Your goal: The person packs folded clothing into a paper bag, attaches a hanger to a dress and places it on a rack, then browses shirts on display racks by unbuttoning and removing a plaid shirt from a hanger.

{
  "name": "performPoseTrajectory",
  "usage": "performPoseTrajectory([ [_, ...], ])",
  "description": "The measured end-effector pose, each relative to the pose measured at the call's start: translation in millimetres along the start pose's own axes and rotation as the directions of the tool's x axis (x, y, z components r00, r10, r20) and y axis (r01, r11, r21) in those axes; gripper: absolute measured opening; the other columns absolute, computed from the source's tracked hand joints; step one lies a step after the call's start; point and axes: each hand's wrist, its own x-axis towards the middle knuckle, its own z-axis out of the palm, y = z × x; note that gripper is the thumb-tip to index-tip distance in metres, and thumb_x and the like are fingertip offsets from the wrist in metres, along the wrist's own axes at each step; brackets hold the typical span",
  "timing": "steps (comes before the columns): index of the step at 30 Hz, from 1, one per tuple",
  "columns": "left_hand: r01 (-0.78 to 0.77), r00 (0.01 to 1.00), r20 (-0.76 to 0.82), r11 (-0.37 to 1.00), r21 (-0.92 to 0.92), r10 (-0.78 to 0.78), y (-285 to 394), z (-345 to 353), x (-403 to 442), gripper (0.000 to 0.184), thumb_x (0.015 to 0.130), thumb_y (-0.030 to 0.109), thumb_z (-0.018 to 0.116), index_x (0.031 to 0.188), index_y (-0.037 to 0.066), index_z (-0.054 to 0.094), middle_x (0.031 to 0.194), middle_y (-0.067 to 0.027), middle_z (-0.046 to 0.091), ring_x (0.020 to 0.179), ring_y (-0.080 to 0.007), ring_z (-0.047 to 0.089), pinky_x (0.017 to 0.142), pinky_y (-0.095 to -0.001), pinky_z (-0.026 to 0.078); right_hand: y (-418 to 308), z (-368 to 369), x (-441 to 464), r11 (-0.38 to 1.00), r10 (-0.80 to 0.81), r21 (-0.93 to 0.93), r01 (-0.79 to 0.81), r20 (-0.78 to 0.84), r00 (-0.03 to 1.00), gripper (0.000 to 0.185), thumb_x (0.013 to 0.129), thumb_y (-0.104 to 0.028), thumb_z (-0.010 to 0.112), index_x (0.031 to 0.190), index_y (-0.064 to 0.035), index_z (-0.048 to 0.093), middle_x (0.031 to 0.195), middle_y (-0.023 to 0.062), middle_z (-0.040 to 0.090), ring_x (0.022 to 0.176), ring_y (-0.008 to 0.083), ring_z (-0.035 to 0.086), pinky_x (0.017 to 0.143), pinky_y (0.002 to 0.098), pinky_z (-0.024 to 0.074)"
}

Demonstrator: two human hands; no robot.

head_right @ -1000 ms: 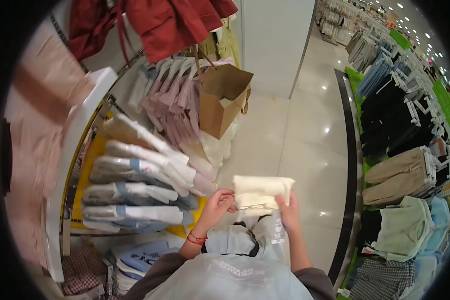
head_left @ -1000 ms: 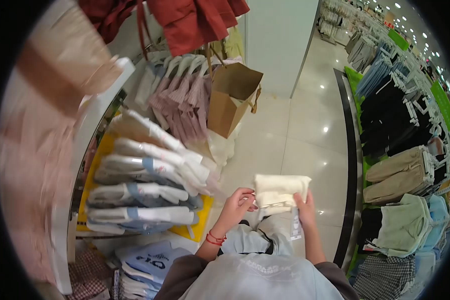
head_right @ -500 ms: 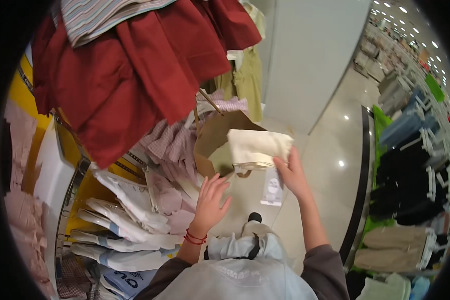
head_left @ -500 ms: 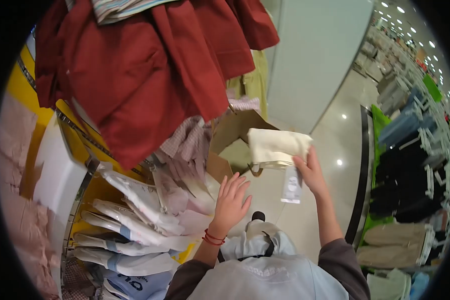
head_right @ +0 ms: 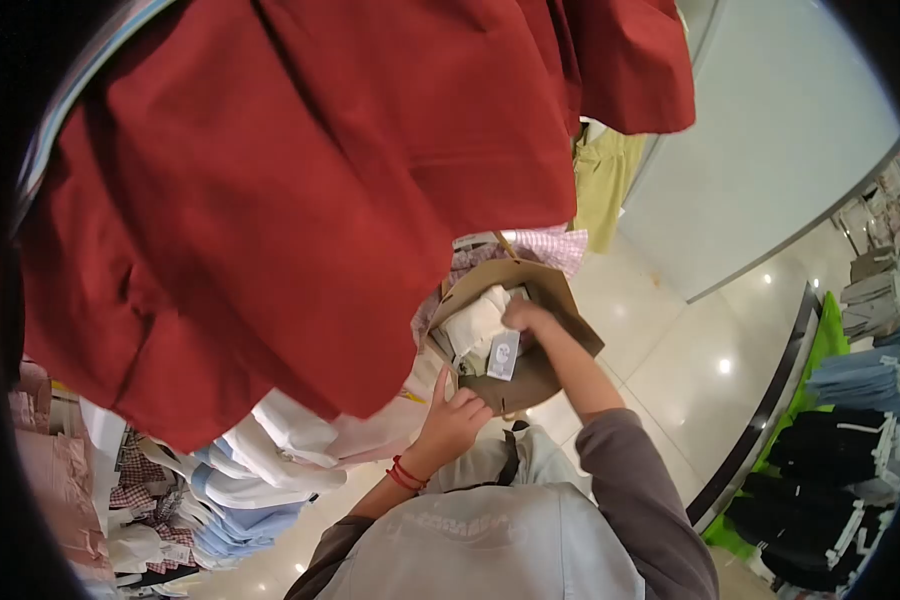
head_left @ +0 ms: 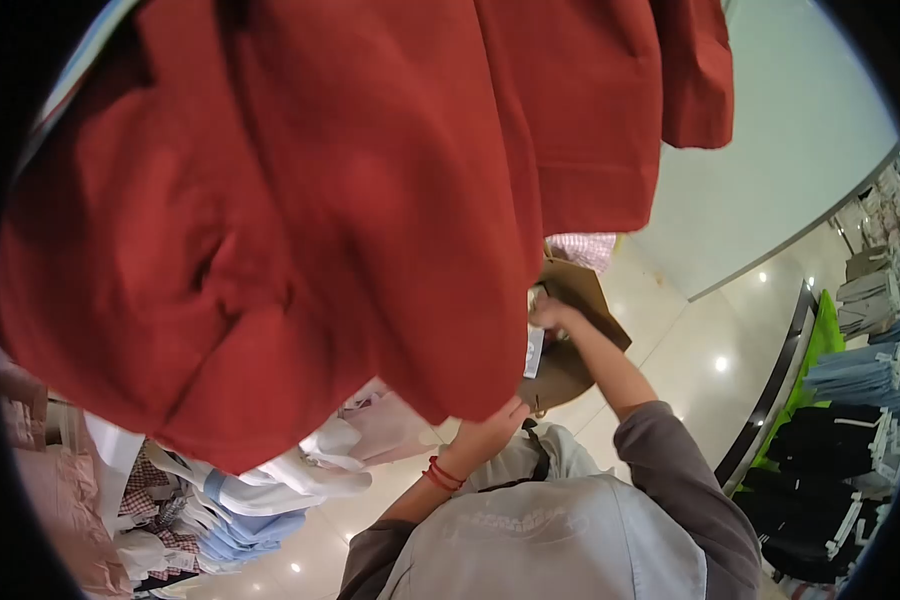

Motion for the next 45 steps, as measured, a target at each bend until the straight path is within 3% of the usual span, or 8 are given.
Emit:
performPoseTrajectory([
  [6, 0.028, 0.997, 0.066, 0.999, 0.027, -0.03, -3.2, -1.5, 15.0, 0.002, 0.074, 0.014, 0.058, 0.075, 0.014, 0.056, 0.069, 0.0028, 0.049, 0.081, -0.0125, 0.05, 0.102, -0.0599, 0.019, 17.6, 3.4, 20.2, 0.833, 0.056, -0.551, -0.048, -0.002, 0.998, 0.048, 0.086, -0.023, 0.04, 0.122, 0.0074, 0.04, 0.129, 0.0211, 0.043, 0.116, 0.0316, 0.047, 0.094, 0.0387, 0.0396],
  [10, 0.049, 0.998, -0.029, 0.987, -0.155, -0.054, -9.4, -11.0, 40.0, 0.01, 0.074, 0.022, 0.064, 0.08, 0.015, 0.062, 0.07, 0.0038, 0.055, 0.079, -0.0117, 0.053, 0.103, -0.0561, 0.02, 0.5, -10.2, 32.0, 0.479, -0.588, -0.854, 0.204, -0.14, 0.796, 0.055, 0.084, -0.03, 0.045, 0.129, -0.0007, 0.035, 0.132, 0.0182, 0.04, 0.122, 0.0295, 0.039, 0.099, 0.0389, 0.033],
  [16, 0.252, 0.936, -0.167, 0.921, -0.298, -0.31, 5.7, -10.6, 51.9, 0.021, 0.067, 0.01, 0.068, 0.087, 0.012, 0.062, 0.085, 0.0011, 0.06, 0.092, -0.016, 0.055, 0.1, -0.05, 0.027, -21.8, 3.3, 40.1, 0.394, -0.652, -0.81, 0.434, 0.086, 0.753, 0.067, 0.078, -0.037, 0.054, 0.134, -0.0094, 0.029, 0.137, 0.0149, 0.032, 0.126, 0.029, 0.03, 0.102, 0.0395, 0.0279],
  [23, 0.57, 0.521, -0.522, 0.731, -0.376, -0.675, 51.6, -4.5, 55.5, 0.054, 0.071, 0.005, 0.065, 0.119, 0.005, 0.041, 0.122, -0.02, 0.043, 0.114, -0.0326, 0.042, 0.097, -0.0517, 0.03, 1.9, 28.0, 120.9, 0.454, -0.478, -0.77, 0.449, 0.215, 0.852, 0.085, 0.07, -0.046, 0.064, 0.139, -0.0194, 0.022, 0.143, 0.011, 0.023, 0.131, 0.0283, 0.021, 0.106, 0.0401, 0.0219],
  [28, 0.684, 0.296, -0.303, 0.423, -0.595, -0.906, 51.4, 45.0, 45.7, 0.048, 0.079, 0.001, 0.054, 0.123, 0.001, 0.037, 0.113, -0.0241, 0.051, 0.1, -0.0367, 0.054, 0.084, -0.0383, 0.044, -15.6, 5.2, 30.4, 0.415, -0.284, -0.852, 0.318, 0.211, 0.935, 0.089, 0.071, -0.04, 0.068, 0.138, -0.0124, 0.017, 0.136, 0.0185, 0.033, 0.124, 0.0333, 0.035, 0.1, 0.044, 0.0314],
  [32, 0.716, 0.262, -0.357, 0.429, -0.55, -0.896, 59.2, 29.4, 47.5, 0.034, 0.08, -0.004, 0.044, 0.113, 0.003, 0.047, 0.094, -0.019, 0.058, 0.084, -0.0369, 0.057, 0.07, -0.0436, 0.047, -17.2, 14.0, 44.2, 0.367, -0.35, -0.853, 0.371, 0.243, 0.905, 0.076, 0.072, -0.025, 0.069, 0.132, -0.0117, 0.024, 0.133, 0.0188, 0.036, 0.112, 0.0345, 0.049, 0.092, 0.0408, 0.0396],
  [41, 0.78, 0.232, -0.349, 0.388, -0.49, -0.908, 62.8, 43.4, 58.1, 0.023, 0.081, 0.0, 0.045, 0.104, 0.002, 0.049, 0.095, -0.0181, 0.059, 0.083, -0.0368, 0.058, 0.068, -0.0435, 0.047, -23.9, -12.1, -6.7, 0.218, -0.324, -0.901, 0.375, 0.296, 0.898, 0.075, 0.076, -0.027, 0.059, 0.137, -0.0118, 0.02, 0.136, 0.0191, 0.032, 0.127, 0.0327, 0.031, 0.098, 0.0415, 0.0345],
  [45, 0.785, 0.254, -0.366, 0.412, -0.462, -0.895, 64.1, 43.4, 62.8, 0.023, 0.081, 0.0, 0.045, 0.103, 0.002, 0.049, 0.094, -0.0179, 0.06, 0.081, -0.036, 0.058, 0.067, -0.0425, 0.048, -13.8, 5.7, 54.0, 0.402, -0.376, -0.696, 0.595, 0.467, 0.8, 0.071, 0.076, -0.026, 0.057, 0.135, -0.0085, 0.022, 0.134, 0.0198, 0.035, 0.12, 0.0328, 0.04, 0.094, 0.0414, 0.0387],
])
